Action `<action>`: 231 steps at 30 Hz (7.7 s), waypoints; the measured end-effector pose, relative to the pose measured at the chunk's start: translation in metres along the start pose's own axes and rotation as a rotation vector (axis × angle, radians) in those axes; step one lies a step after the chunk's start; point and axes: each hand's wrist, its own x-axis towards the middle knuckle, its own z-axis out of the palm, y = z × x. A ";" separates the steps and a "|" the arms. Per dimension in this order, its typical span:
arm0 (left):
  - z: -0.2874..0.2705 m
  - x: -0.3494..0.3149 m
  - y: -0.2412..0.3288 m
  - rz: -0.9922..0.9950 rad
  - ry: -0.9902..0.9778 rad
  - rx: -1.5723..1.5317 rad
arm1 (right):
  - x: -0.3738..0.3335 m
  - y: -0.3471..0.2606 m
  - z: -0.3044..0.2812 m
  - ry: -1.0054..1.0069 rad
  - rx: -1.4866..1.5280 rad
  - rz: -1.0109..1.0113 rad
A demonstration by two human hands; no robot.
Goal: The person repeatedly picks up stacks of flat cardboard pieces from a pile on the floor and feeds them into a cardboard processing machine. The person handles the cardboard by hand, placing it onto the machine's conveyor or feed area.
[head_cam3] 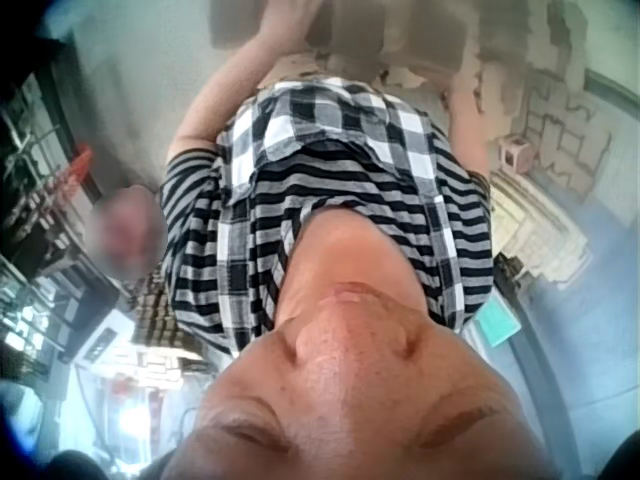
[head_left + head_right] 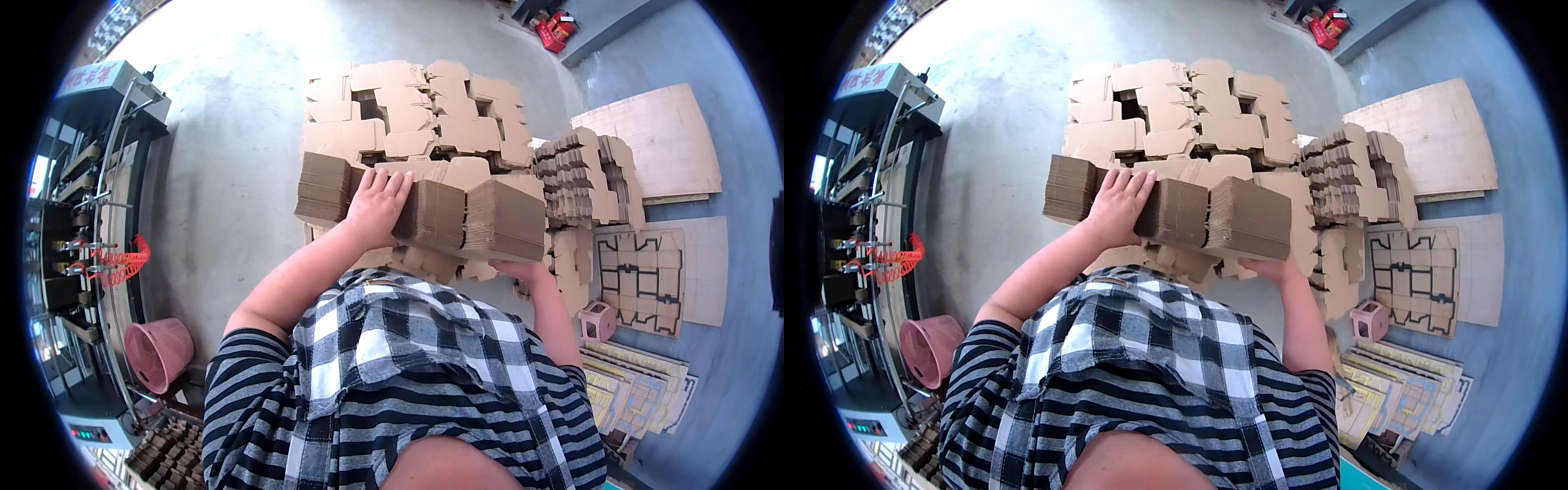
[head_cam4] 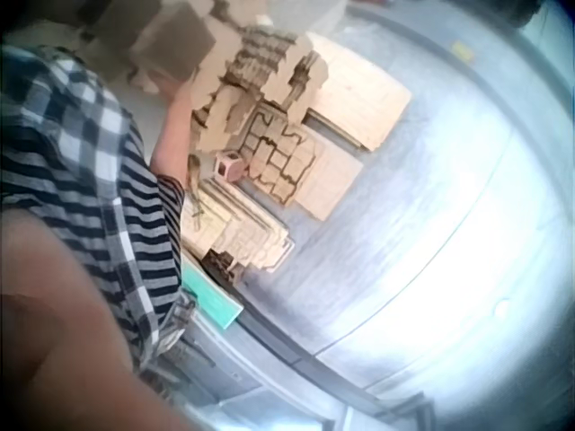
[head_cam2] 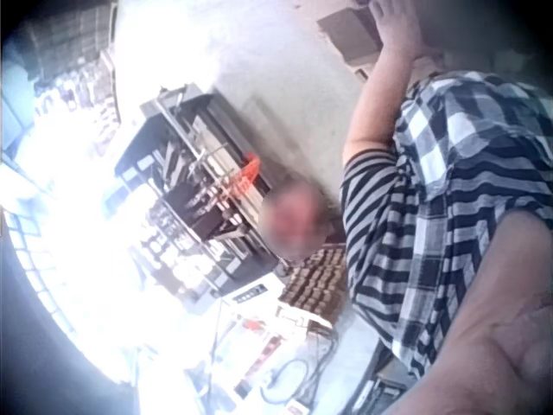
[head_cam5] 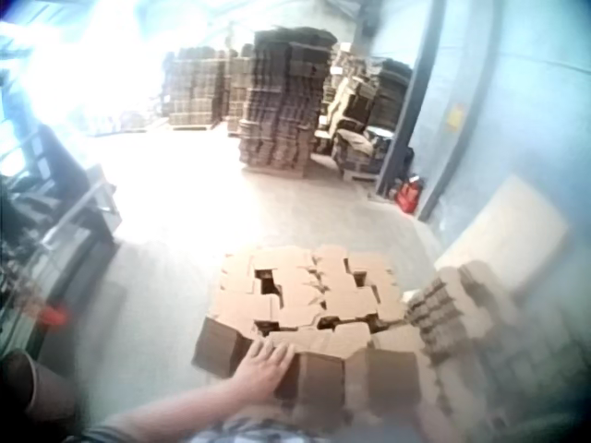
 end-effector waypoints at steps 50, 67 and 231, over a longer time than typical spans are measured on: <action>0.022 0.008 0.015 -0.026 0.067 0.022 | -0.028 -0.073 -0.039 0.101 -0.043 0.100; 0.024 0.018 0.012 -0.021 0.119 0.001 | 0.004 -0.217 -0.075 0.415 -0.662 -0.618; 0.021 0.017 0.017 -0.047 0.086 0.038 | -0.007 -0.183 -0.125 0.636 -0.439 -0.492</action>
